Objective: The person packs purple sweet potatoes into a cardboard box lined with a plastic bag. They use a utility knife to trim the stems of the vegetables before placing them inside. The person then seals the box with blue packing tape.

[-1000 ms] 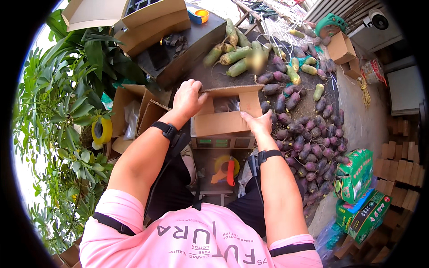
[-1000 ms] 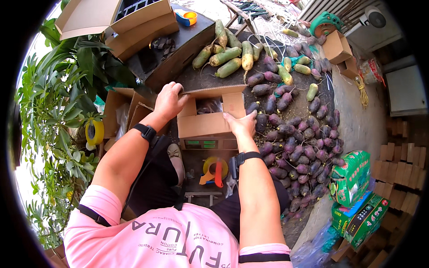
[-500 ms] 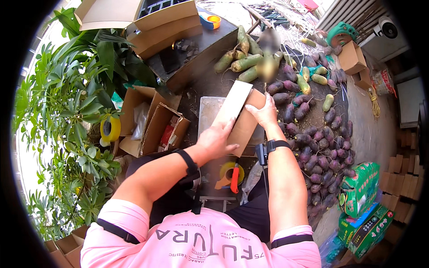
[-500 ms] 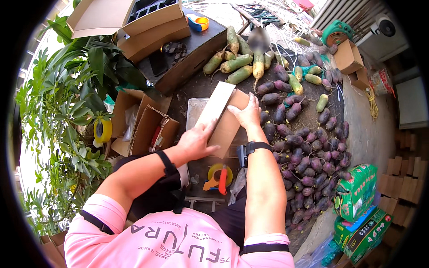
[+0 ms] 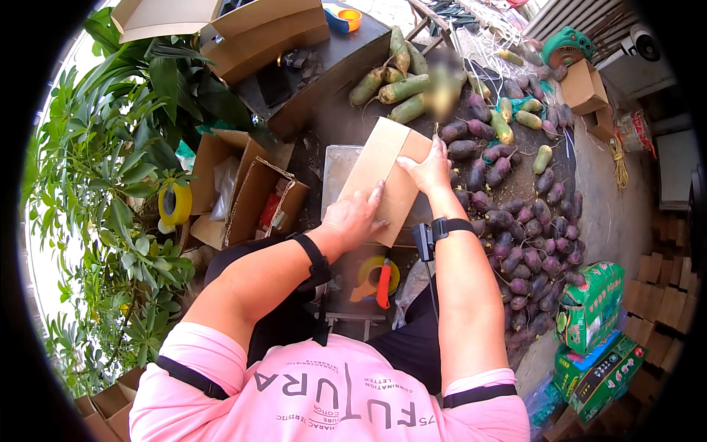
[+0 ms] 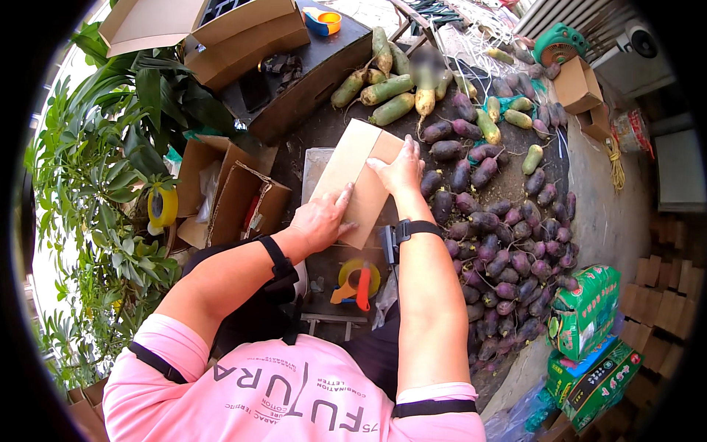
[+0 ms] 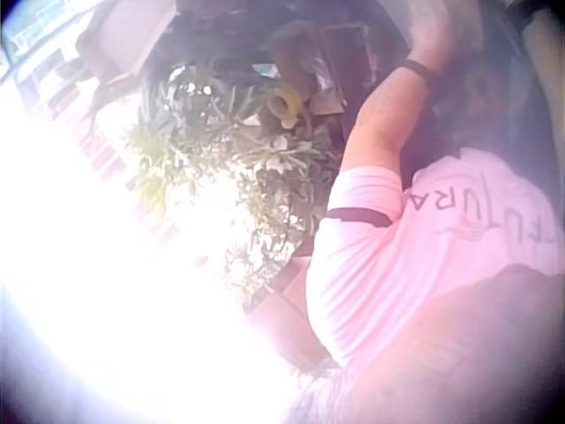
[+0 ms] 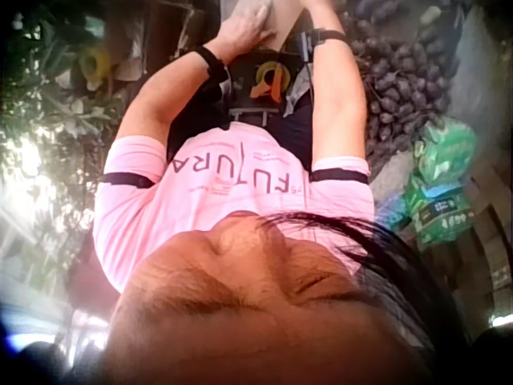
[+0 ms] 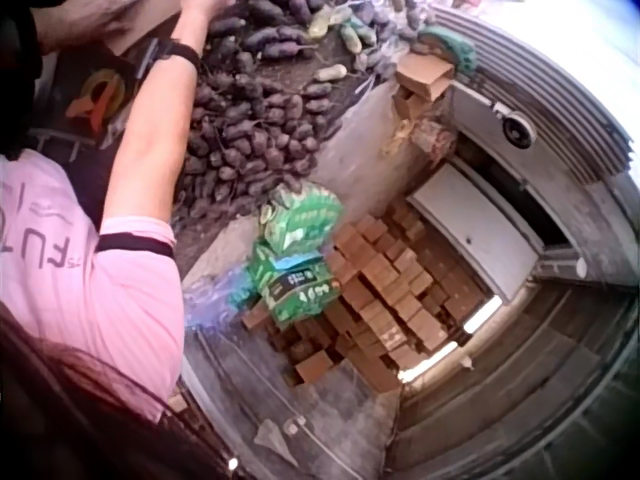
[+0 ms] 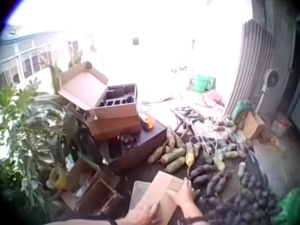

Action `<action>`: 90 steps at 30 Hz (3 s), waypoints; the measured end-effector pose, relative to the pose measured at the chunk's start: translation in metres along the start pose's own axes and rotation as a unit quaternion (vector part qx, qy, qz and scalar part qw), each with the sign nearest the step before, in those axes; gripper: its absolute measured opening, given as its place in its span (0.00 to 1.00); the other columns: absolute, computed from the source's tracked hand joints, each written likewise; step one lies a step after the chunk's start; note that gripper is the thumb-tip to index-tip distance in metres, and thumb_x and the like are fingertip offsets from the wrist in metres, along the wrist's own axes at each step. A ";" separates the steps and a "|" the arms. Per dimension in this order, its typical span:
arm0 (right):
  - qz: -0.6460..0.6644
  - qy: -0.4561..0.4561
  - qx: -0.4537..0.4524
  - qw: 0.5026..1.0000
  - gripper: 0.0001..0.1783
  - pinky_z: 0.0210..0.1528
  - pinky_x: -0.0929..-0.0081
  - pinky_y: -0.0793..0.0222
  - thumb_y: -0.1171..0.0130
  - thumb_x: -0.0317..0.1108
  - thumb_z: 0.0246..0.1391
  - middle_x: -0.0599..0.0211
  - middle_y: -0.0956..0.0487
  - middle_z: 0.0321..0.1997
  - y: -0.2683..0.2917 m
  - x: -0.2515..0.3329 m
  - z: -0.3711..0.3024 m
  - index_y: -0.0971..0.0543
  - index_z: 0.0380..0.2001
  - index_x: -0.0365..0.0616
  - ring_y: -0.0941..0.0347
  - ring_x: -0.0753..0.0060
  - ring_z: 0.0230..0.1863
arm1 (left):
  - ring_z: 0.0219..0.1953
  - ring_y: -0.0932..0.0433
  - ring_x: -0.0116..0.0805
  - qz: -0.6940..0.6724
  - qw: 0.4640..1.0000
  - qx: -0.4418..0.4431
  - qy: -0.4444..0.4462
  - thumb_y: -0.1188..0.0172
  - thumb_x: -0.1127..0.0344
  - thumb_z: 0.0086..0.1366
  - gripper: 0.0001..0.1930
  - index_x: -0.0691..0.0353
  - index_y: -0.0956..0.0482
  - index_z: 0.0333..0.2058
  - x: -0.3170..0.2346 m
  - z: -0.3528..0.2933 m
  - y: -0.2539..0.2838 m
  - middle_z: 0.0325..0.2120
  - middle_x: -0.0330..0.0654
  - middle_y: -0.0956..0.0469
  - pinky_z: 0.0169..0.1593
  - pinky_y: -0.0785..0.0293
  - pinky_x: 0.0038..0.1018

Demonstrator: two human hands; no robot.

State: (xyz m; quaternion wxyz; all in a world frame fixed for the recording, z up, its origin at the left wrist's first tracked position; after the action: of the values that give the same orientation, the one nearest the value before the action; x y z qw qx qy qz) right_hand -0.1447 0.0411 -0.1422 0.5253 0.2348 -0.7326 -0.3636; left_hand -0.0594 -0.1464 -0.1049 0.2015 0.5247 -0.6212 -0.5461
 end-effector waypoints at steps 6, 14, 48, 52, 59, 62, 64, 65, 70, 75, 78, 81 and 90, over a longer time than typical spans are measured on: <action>-0.001 0.015 -0.011 1.000 0.60 0.68 0.56 0.42 0.23 0.49 0.36 0.46 0.40 0.70 -0.001 0.000 -0.002 0.45 0.68 0.35 0.40 0.41 0.66 | 0.43 0.21 0.53 0.001 1.000 0.007 -0.018 0.42 0.48 0.64 0.38 0.59 0.43 0.67 0.004 0.000 -0.002 0.44 0.55 0.24 0.43 0.22 0.43; 0.375 -0.057 -0.085 0.921 0.40 0.50 0.62 0.26 0.33 0.47 0.52 0.49 0.25 0.58 -0.012 -0.076 -0.001 0.34 0.62 0.36 0.25 0.55 0.54 | 0.39 0.18 0.49 0.049 0.997 0.009 -0.059 0.41 0.48 0.64 0.39 0.62 0.42 0.67 0.000 0.009 0.001 0.35 0.52 0.20 0.42 0.22 0.39; -0.292 0.171 0.494 0.801 0.15 0.51 0.61 0.27 0.47 0.34 0.55 0.59 0.17 0.45 -0.172 -0.123 -0.296 0.17 0.43 0.45 0.22 0.58 0.51 | 0.40 0.19 0.51 0.038 0.997 0.027 -0.055 0.42 0.50 0.65 0.39 0.66 0.45 0.68 0.003 0.012 -0.006 0.36 0.55 0.21 0.43 0.21 0.39; -0.443 0.364 0.245 0.782 0.14 0.58 0.63 0.38 0.47 0.35 0.54 0.65 0.19 0.42 -0.174 -0.151 -0.280 0.17 0.40 0.47 0.29 0.62 0.52 | 0.40 0.19 0.50 0.022 0.998 0.028 -0.059 0.41 0.49 0.65 0.40 0.64 0.45 0.68 0.001 0.012 -0.004 0.37 0.55 0.21 0.43 0.22 0.38; -0.307 0.360 0.396 0.787 0.12 0.61 0.65 0.40 0.42 0.38 0.49 0.61 0.19 0.41 -0.152 -0.147 -0.247 0.18 0.35 0.44 0.27 0.61 0.52 | 0.40 0.19 0.50 0.010 0.997 -0.009 -0.073 0.40 0.49 0.64 0.39 0.63 0.43 0.68 0.005 0.010 -0.013 0.36 0.54 0.21 0.43 0.22 0.39; -0.224 0.236 0.518 0.791 0.19 0.46 0.57 0.27 0.41 0.43 0.46 0.45 0.19 0.36 -0.079 -0.091 -0.211 0.20 0.34 0.37 0.21 0.47 0.43 | 0.39 0.19 0.50 0.013 0.998 -0.015 -0.063 0.40 0.49 0.63 0.39 0.62 0.42 0.67 0.009 0.010 -0.012 0.36 0.53 0.21 0.43 0.22 0.39; -0.196 0.086 0.496 0.842 0.23 0.48 0.57 0.28 0.43 0.45 0.46 0.42 0.19 0.38 -0.028 -0.096 -0.190 0.19 0.35 0.33 0.22 0.44 0.43 | 0.39 0.19 0.49 0.013 0.998 -0.011 -0.059 0.40 0.49 0.63 0.39 0.62 0.42 0.67 0.006 0.008 -0.009 0.35 0.52 0.21 0.43 0.22 0.39; -0.144 0.052 0.497 0.854 0.23 0.46 0.58 0.29 0.43 0.45 0.47 0.43 0.19 0.36 0.000 -0.107 -0.176 0.20 0.34 0.32 0.22 0.46 0.40 | 0.39 0.19 0.49 0.006 0.998 -0.019 -0.063 0.39 0.49 0.62 0.39 0.62 0.42 0.67 0.007 0.009 -0.010 0.35 0.51 0.21 0.42 0.22 0.38; 0.093 -0.086 0.362 0.924 0.20 0.37 0.74 0.34 0.44 0.42 0.48 0.68 0.24 0.30 0.145 -0.117 -0.119 0.23 0.33 0.33 0.30 0.76 0.34 | 0.39 0.19 0.47 -0.004 0.998 -0.012 -0.054 0.38 0.50 0.61 0.40 0.64 0.41 0.66 0.006 0.009 -0.013 0.35 0.50 0.21 0.41 0.22 0.37; 0.309 -0.038 0.190 0.931 0.18 0.40 0.79 0.35 0.43 0.40 0.53 0.71 0.23 0.33 0.183 -0.073 -0.069 0.23 0.39 0.34 0.30 0.80 0.35 | 0.41 0.19 0.47 -0.015 0.999 0.018 -0.045 0.37 0.52 0.61 0.41 0.65 0.43 0.67 0.005 0.006 -0.006 0.37 0.52 0.21 0.45 0.23 0.37; 0.385 0.011 0.167 0.907 0.15 0.39 0.83 0.34 0.42 0.39 0.59 0.73 0.23 0.33 0.163 -0.028 -0.035 0.23 0.39 0.35 0.30 0.84 0.34 | 0.42 0.19 0.46 -0.012 0.998 0.048 -0.036 0.37 0.51 0.61 0.42 0.64 0.44 0.68 0.003 0.008 -0.006 0.39 0.52 0.21 0.47 0.23 0.35; 0.365 0.053 0.175 0.913 0.11 0.37 0.84 0.35 0.41 0.36 0.60 0.76 0.23 0.33 0.129 0.023 -0.001 0.21 0.37 0.37 0.31 0.87 0.32 | 0.42 0.18 0.46 0.003 0.997 0.067 -0.030 0.44 0.59 0.65 0.37 0.63 0.46 0.69 0.001 0.008 -0.002 0.40 0.51 0.20 0.44 0.22 0.36; 0.213 0.094 0.213 0.949 0.14 0.32 0.80 0.35 0.37 0.37 0.54 0.76 0.24 0.26 0.054 0.067 0.035 0.19 0.31 0.33 0.34 0.86 0.28 | 0.43 0.17 0.45 0.017 0.983 0.180 -0.045 0.49 0.69 0.65 0.36 0.65 0.51 0.70 0.002 0.023 0.011 0.43 0.52 0.19 0.40 0.19 0.38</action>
State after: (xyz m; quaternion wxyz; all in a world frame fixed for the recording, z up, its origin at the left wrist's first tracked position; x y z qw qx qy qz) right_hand -0.1979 0.0362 -0.0660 0.5946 0.2132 -0.7733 -0.0549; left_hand -0.0837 -0.1395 -0.1033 0.0852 0.5168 -0.7264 -0.4450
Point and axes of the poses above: each hand's wrist, its own z-axis towards the middle knuckle, its own y-axis out of the back of the hand, x = y × z, the point moved 3 cm from there along z, towards the middle knuckle
